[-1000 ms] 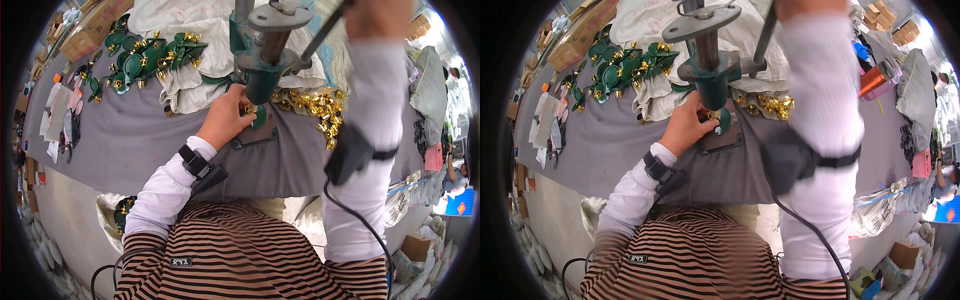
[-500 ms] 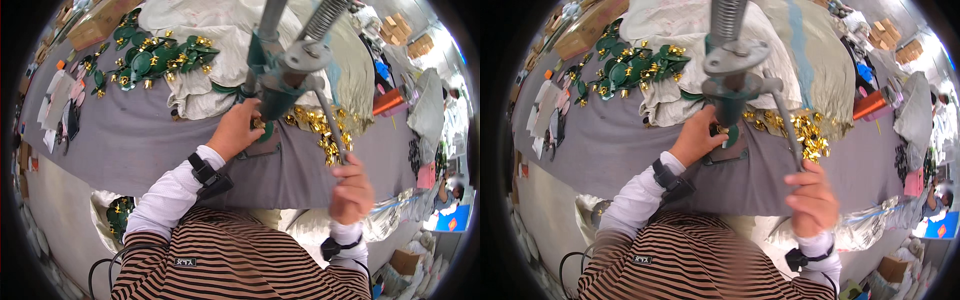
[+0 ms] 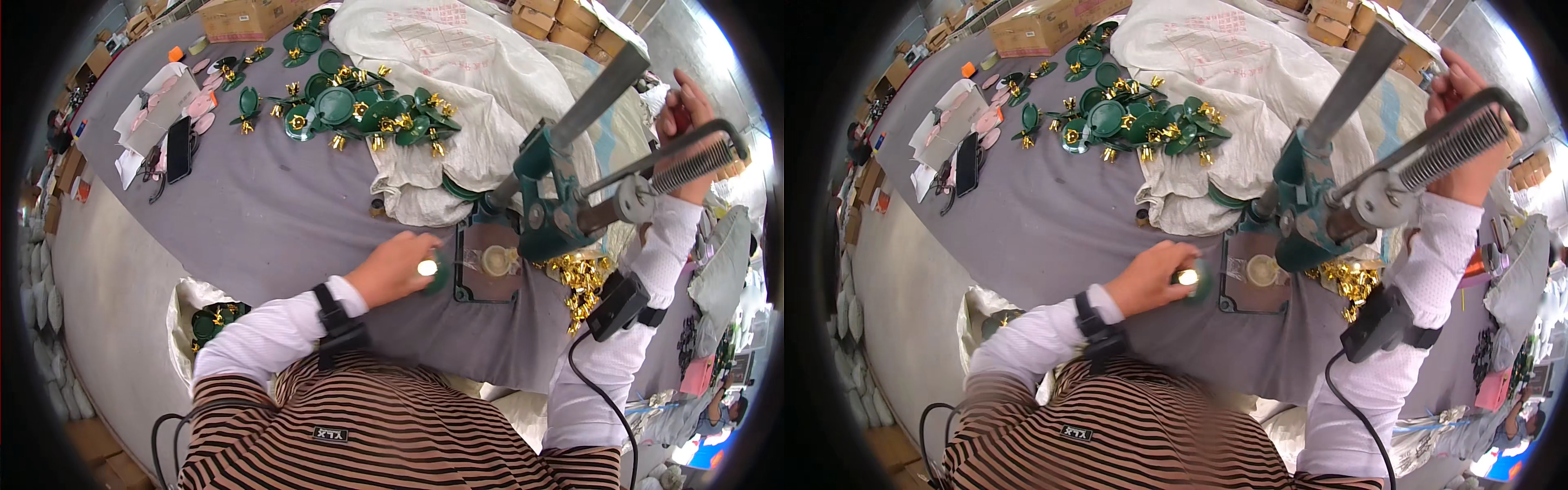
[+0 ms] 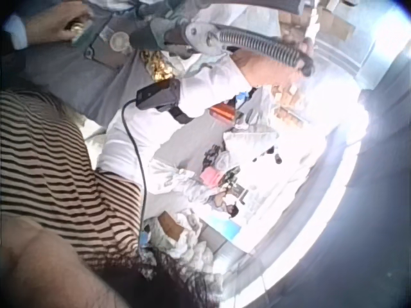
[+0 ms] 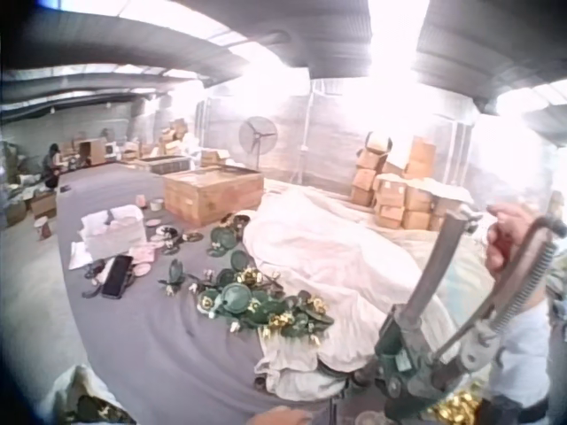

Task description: Using a manual press machine to attach small gold-colored bell components to green plastic bases.

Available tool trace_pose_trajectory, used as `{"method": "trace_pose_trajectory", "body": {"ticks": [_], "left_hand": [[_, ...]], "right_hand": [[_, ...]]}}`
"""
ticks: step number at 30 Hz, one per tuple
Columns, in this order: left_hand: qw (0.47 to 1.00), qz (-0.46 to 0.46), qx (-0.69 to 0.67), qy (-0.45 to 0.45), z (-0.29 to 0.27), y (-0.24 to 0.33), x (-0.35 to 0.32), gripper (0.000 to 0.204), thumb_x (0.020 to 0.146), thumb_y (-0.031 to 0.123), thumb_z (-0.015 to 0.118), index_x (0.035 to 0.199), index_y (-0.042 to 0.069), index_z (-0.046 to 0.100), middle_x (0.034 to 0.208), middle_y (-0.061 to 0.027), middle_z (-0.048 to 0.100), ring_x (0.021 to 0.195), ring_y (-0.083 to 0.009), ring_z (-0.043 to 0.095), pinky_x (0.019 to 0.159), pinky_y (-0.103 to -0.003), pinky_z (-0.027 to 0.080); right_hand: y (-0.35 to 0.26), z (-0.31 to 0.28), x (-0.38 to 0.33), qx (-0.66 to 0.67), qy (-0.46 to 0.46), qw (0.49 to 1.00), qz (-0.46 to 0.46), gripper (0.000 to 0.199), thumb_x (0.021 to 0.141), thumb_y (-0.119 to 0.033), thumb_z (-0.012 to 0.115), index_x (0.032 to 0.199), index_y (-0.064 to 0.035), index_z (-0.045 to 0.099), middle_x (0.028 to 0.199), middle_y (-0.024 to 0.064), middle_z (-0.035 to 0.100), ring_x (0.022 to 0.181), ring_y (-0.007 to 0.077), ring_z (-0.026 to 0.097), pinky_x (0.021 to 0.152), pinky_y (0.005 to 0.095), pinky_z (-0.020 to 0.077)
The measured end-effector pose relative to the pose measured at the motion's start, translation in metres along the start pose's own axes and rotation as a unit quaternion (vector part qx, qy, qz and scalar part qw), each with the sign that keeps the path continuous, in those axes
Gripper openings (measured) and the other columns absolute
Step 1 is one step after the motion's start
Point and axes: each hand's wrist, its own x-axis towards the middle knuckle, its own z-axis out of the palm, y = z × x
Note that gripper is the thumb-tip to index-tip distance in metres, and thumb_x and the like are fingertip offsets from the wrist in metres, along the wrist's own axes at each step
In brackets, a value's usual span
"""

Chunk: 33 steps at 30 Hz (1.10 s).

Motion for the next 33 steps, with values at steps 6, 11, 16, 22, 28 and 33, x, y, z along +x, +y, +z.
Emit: {"method": "trace_pose_trajectory", "body": {"ticks": [6,11,16,22,28,33], "left_hand": [[0.980,0.094,0.123,0.122,-0.097,-0.059,0.015,0.020,0.076,0.014,0.073,0.093,0.007,0.064,0.108,-0.0108,0.062,0.103,-0.0313,0.056,0.090,-0.040,0.046],[0.927,0.021,0.334,0.168,-0.141,-0.145,0.042,0.030,0.069,-0.006,0.059,0.096,0.006,0.064,0.118,-0.0115,0.057,0.113,-0.0341,0.049,0.097,-0.041,0.041],[0.952,-0.018,0.231,0.200,-0.123,-0.121,0.043,0.034,0.071,-0.005,0.063,0.103,0.006,0.063,0.104,-0.0128,0.056,0.103,-0.0330,0.053,0.090,-0.039,0.045],[0.963,-0.066,-0.070,0.253,-0.054,0.023,0.025,0.031,0.066,0.007,0.081,0.089,0.007,0.060,0.081,0.0018,0.055,0.071,-0.0090,0.047,0.066,-0.025,0.043],[0.972,-0.039,-0.211,0.091,0.048,0.048,0.030,0.034,0.071,0.007,0.080,0.101,0.005,0.067,0.095,-0.0044,0.064,0.085,-0.0149,0.060,0.078,-0.026,0.047],[0.983,0.028,-0.029,0.180,0.068,0.047,0.039,0.033,0.068,0.014,0.081,0.096,0.003,0.069,0.107,-0.0100,0.062,0.104,-0.0274,0.055,0.089,-0.036,0.044]], "right_hand": [[-0.013,0.007,-0.009,-0.042,0.019,0.999,0.012,0.032,0.090,-0.015,0.056,0.113,0.0073,0.061,0.074,0.0067,0.057,0.052,0.0080,0.044,0.045,0.0186,0.0315],[-0.003,0.018,-0.008,-0.015,0.015,1.000,0.023,0.031,0.091,-0.016,0.057,0.110,0.0079,0.061,0.075,0.0065,0.058,0.051,0.0074,0.044,0.044,0.0189,0.0309],[-0.006,0.001,-0.008,-0.015,-0.003,1.000,0.022,0.030,0.093,-0.017,0.058,0.111,0.0065,0.061,0.077,0.0055,0.060,0.052,0.0066,0.048,0.043,0.0174,0.0325],[0.024,-0.046,0.016,-0.079,-0.131,0.983,-0.098,0.041,0.091,-0.023,0.059,0.120,0.0070,0.056,0.089,0.0126,0.059,0.074,0.0142,0.054,0.060,0.0238,0.0432],[-0.003,0.023,-0.018,0.037,0.016,0.996,-0.078,0.017,0.092,-0.017,0.060,0.096,-0.0016,0.064,0.069,-0.0019,0.058,0.055,0.0054,0.052,0.045,0.0177,0.0368],[-0.010,0.022,-0.021,0.058,-0.021,0.998,-0.011,0.014,0.091,-0.017,0.056,0.087,-0.0050,0.062,0.063,-0.0031,0.052,0.046,0.0039,0.042,0.039,0.0194,0.0284]]}}
